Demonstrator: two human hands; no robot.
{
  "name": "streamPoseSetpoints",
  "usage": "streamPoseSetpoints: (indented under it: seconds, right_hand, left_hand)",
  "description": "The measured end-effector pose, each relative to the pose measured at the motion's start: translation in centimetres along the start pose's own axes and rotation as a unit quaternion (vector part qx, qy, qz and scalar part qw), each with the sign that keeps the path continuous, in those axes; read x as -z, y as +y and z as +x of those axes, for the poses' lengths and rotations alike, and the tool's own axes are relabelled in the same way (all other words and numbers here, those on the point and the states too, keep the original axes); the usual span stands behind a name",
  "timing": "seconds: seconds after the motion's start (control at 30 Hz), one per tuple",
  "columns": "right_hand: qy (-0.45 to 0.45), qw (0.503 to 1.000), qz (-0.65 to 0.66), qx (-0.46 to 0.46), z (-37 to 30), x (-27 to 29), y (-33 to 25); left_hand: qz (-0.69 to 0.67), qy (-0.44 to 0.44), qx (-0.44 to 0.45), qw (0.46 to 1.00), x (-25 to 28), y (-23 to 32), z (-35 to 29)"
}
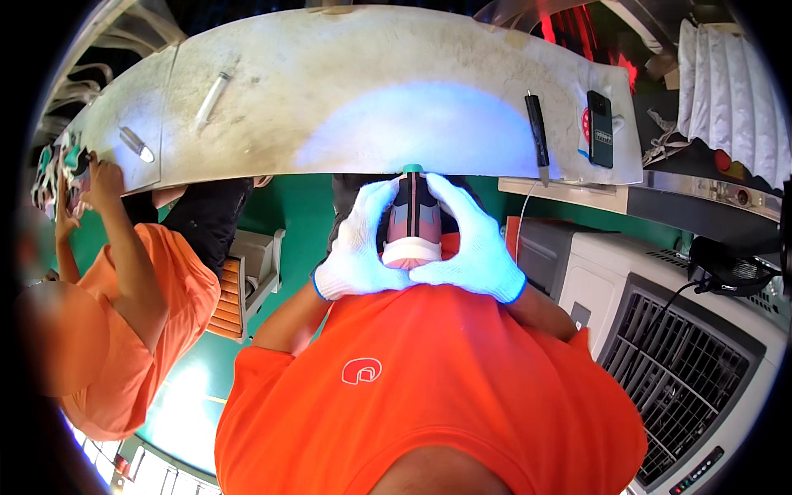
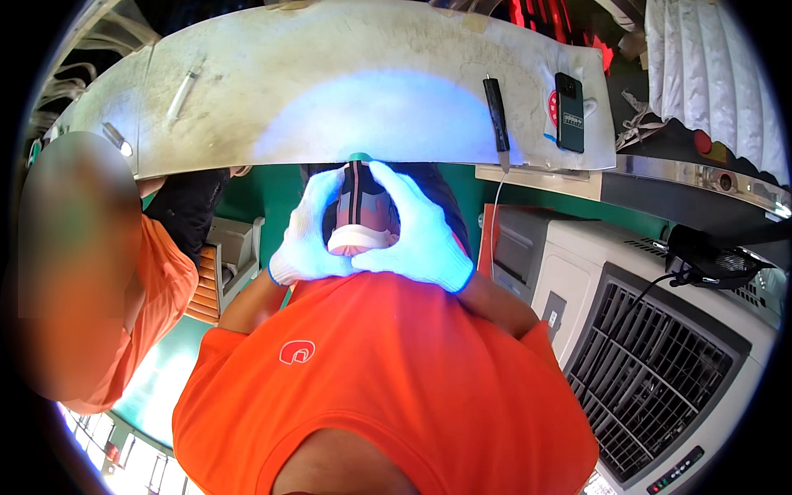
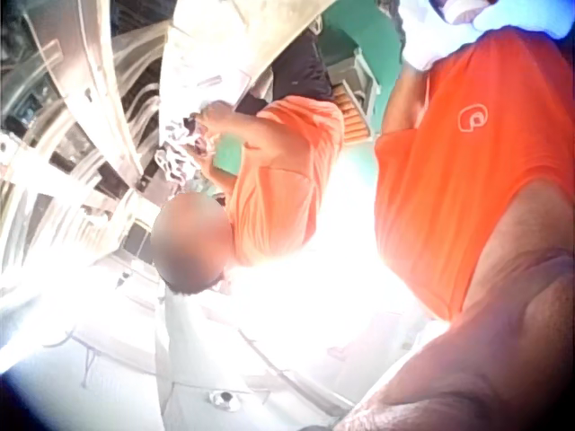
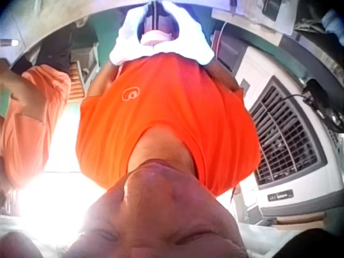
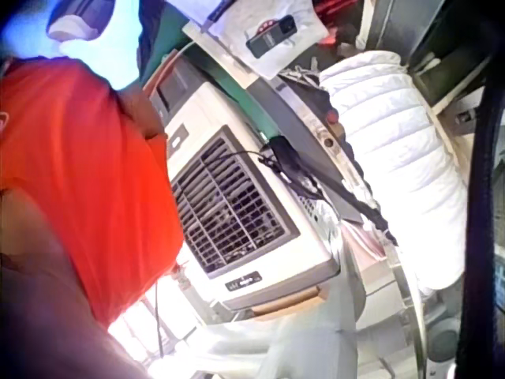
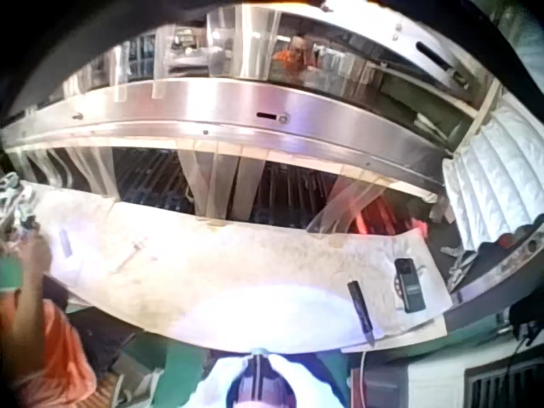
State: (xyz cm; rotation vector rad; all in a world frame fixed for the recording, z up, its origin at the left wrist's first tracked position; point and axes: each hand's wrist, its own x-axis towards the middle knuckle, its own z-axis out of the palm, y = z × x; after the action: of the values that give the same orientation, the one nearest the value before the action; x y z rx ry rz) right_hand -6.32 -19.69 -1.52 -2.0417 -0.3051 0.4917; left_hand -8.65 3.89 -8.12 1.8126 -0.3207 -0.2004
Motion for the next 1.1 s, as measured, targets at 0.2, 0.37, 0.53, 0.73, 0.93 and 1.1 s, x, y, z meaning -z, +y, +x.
streamPoseSetpoints:
  seconds: [0.2, 0.37, 0.53, 0.73, 0.93, 1.1]
  right_hand:
    - [0.022, 0.984, -0.035, 0.171, -2.4, 4.0, -5.0]
    - [0.108, 0.919, -0.053, 0.376, -2.5, 7.1, -6.2]
    - [0.029, 0.952, 0.079, 0.293, -1.6, 8.0, -2.4]
    - [-0.019, 0.946, 0.265, 0.185, -1.5, 7.2, -1.3]
    - [-0.028, 0.955, 0.262, 0.136, -2.4, 7.4, -2.2]
    - [0.050, 0.974, 0.153, 0.162, -4.1, 6.7, -2.7]
  left_hand:
    - [-0.002, 0.056, -0.086, 0.995, 0.4, 7.3, 0.0]
    - [0.149, 0.103, -0.266, 0.947, 1.7, 13.8, 2.9]
    - [0.139, 0.158, -0.307, 0.928, -1.3, 11.4, 5.0]
    - [0.095, 0.188, -0.346, 0.914, -3.8, 10.2, 5.2]
    - [0.077, 0.266, -0.355, 0.893, -6.3, 9.1, 4.6]
    - [0.124, 0.233, -0.337, 0.904, -6.0, 10.6, 4.2]
